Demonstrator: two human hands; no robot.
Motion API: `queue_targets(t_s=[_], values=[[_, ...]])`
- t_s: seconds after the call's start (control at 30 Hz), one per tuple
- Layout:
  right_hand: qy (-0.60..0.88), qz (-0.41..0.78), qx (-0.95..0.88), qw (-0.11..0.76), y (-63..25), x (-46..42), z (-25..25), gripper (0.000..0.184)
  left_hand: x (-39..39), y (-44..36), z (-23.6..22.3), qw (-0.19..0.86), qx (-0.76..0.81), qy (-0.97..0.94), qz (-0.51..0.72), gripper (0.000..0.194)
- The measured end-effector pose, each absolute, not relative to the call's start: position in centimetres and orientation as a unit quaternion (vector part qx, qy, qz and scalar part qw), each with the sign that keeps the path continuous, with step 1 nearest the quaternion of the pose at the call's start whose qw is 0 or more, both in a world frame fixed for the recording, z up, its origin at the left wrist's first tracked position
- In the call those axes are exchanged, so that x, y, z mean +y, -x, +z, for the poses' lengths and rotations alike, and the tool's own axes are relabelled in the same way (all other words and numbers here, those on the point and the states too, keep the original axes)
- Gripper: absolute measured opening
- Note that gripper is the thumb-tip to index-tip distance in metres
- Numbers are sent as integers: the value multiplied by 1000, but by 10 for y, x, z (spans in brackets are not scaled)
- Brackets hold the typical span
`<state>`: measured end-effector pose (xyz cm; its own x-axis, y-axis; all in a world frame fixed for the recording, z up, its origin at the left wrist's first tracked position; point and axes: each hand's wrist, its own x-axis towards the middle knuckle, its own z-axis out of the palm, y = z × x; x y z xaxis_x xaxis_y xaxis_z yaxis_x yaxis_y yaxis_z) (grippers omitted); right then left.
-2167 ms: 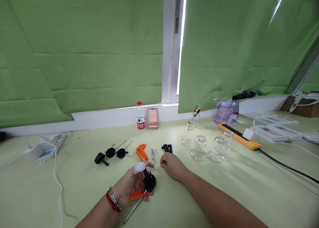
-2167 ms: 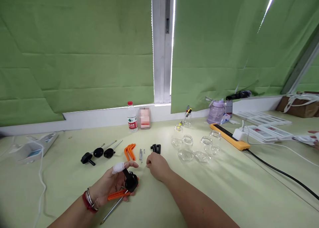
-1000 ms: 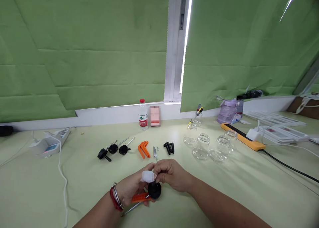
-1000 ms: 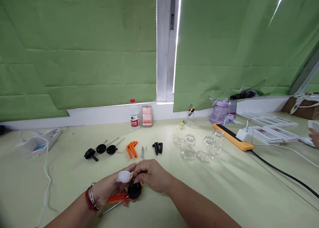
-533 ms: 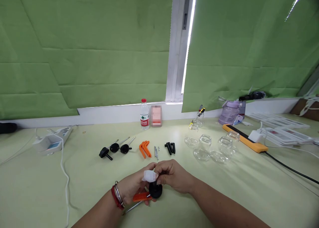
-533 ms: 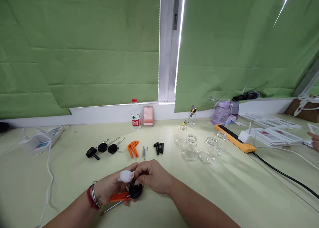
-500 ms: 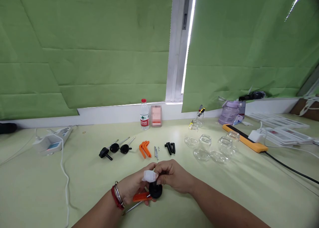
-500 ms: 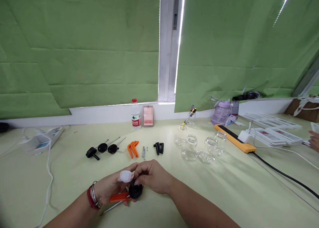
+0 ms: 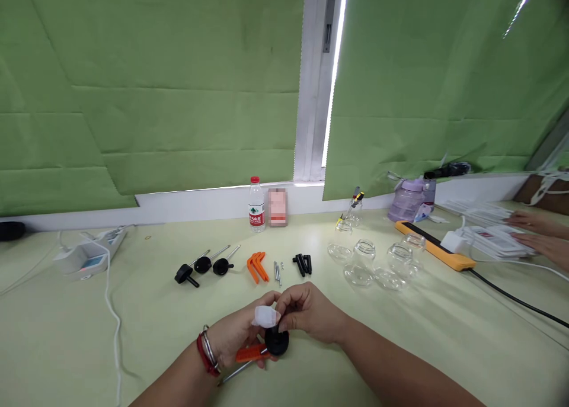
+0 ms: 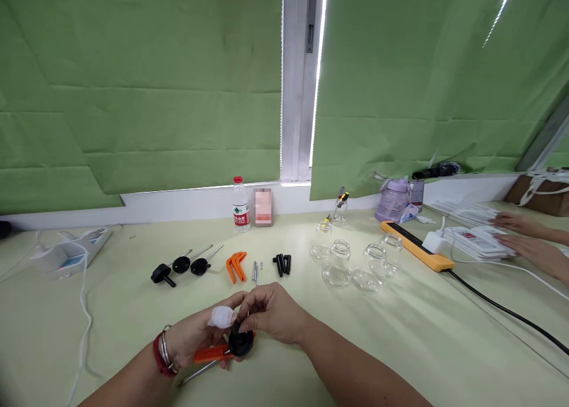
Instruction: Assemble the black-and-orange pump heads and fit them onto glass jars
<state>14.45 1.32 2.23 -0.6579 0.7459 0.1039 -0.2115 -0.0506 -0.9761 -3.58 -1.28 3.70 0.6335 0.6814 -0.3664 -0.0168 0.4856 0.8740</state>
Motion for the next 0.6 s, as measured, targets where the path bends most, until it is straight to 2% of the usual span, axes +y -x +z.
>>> queue_targets(t_s=[0.27, 0.6], values=[[233, 610, -655, 381, -146, 10, 29, 12, -13, 35, 39, 775, 375, -460, 218, 57], [212, 674, -600, 374, -147, 13, 22, 15, -13, 35, 40, 772, 368, -469, 221, 52]])
